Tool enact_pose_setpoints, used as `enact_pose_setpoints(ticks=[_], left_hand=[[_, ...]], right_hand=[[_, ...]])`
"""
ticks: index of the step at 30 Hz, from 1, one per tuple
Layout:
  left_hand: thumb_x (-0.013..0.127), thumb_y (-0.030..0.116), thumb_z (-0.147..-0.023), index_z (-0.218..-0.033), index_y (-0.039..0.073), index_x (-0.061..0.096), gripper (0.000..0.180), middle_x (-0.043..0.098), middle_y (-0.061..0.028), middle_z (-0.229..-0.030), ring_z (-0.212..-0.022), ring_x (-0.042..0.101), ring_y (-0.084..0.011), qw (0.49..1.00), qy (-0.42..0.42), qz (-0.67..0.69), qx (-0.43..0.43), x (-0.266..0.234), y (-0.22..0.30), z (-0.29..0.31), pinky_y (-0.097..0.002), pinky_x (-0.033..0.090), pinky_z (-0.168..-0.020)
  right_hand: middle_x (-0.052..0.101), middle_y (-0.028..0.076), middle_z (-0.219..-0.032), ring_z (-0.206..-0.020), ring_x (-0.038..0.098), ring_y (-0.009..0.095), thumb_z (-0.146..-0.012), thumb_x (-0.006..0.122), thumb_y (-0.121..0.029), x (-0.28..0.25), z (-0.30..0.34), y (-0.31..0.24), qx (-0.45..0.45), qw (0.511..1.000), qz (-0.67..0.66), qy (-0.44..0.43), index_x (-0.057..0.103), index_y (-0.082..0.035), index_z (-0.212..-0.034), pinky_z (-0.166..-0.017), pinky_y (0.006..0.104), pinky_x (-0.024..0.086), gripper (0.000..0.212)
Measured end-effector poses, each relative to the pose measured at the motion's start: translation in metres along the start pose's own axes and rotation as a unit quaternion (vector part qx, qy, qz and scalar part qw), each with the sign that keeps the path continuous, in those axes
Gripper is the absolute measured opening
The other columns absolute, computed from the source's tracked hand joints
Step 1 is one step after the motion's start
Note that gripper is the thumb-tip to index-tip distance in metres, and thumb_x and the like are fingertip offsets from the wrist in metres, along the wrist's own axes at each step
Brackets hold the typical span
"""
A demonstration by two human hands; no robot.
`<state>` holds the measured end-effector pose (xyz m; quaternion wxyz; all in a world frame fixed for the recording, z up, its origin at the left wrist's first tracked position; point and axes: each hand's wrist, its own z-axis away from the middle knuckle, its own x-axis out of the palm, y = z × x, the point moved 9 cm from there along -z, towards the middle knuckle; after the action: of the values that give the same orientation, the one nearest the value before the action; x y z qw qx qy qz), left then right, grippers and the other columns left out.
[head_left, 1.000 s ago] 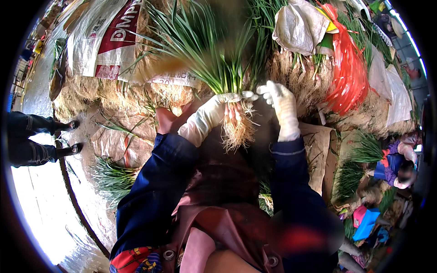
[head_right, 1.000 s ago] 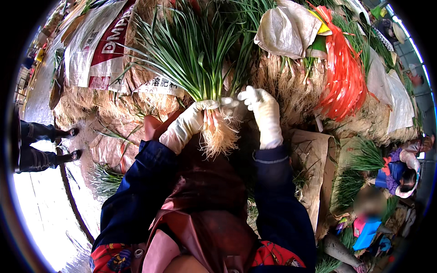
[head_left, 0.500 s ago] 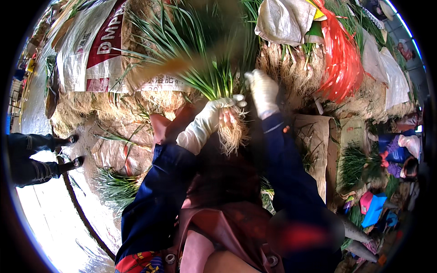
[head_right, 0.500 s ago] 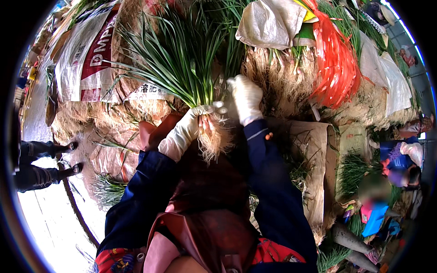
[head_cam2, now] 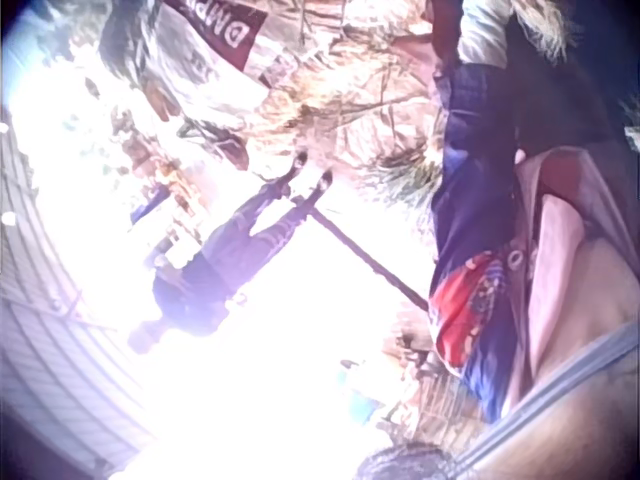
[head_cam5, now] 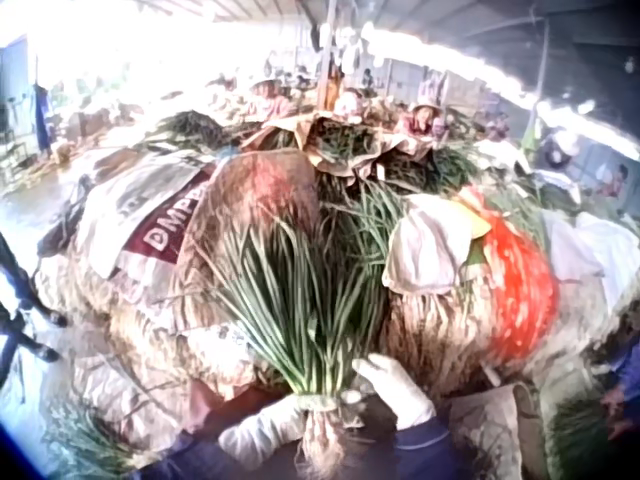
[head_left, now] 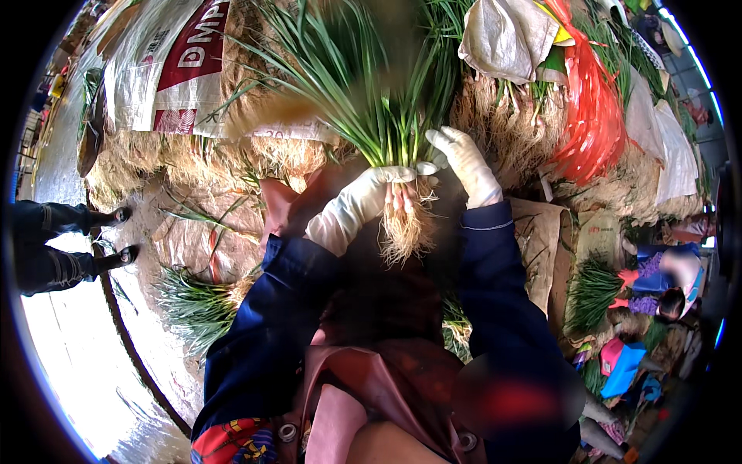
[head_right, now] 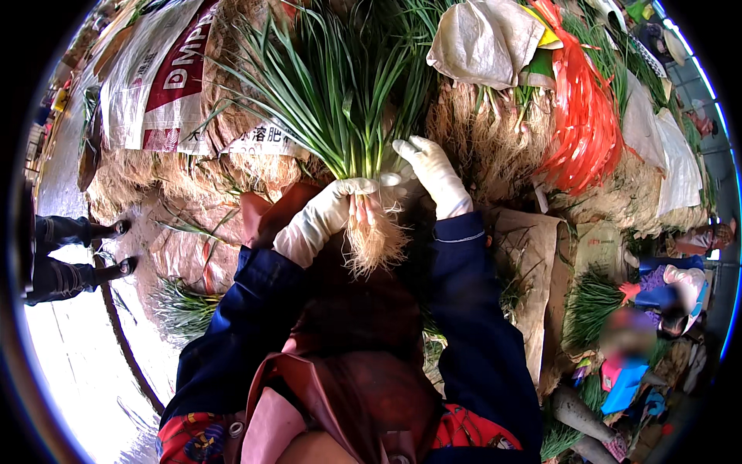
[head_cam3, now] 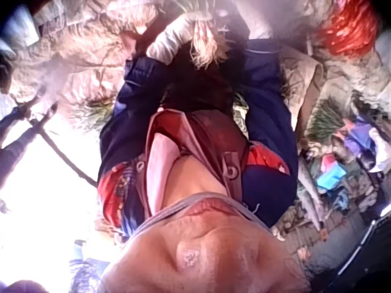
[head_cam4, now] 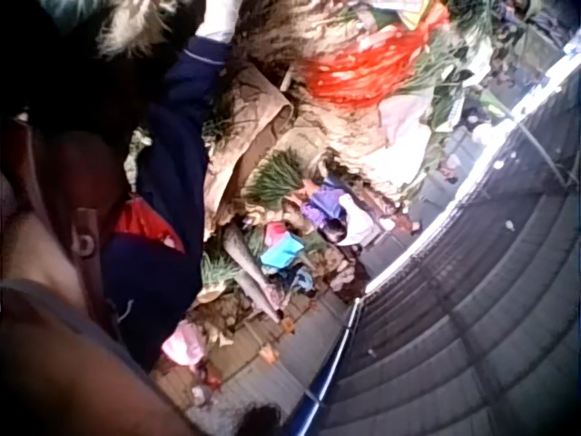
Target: The person bunches together green onions by hand, peeling away damaged outer layers and aligning the roots before placing the bunches aside.
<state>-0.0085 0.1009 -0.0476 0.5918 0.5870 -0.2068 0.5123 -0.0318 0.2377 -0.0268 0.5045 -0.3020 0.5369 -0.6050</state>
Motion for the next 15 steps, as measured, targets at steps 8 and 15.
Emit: enact_pose_setpoints(ticks=[8, 15], left_hand=[[0.055, 0.013, -0.082, -0.109, -0.008, 0.055, 0.034, 0.062, -0.0148, -0.099, -0.072, 0.06, -0.0178, 0.999, -0.008, -0.027, 0.028, -0.001, 0.008, 0.001, -0.0287, 0.054, -0.051], [0.06, 0.011, -0.081, -0.104, -0.006, 0.058, 0.028, 0.062, -0.0102, -0.083, -0.068, 0.06, -0.0185, 0.999, 0.018, -0.01, 0.031, 0.004, 0.015, 0.013, -0.0293, 0.051, -0.052]], right_hand=[[0.059, 0.006, -0.06, -0.052, 0.057, 0.022, -0.088, 0.047, -0.024, 0.01, 0.024, -0.047, -0.248, 0.737, 0.607, 0.162, 0.056, -0.007, -0.068, -0.049, 0.035, 0.047, 0.027], [0.064, 0.015, -0.095, -0.089, 0.063, 0.027, -0.075, 0.066, -0.039, -0.092, 0.011, 0.032, 0.187, 0.654, 0.732, -0.045, 0.062, -0.009, -0.101, -0.077, 0.0369, 0.05, 0.04]])
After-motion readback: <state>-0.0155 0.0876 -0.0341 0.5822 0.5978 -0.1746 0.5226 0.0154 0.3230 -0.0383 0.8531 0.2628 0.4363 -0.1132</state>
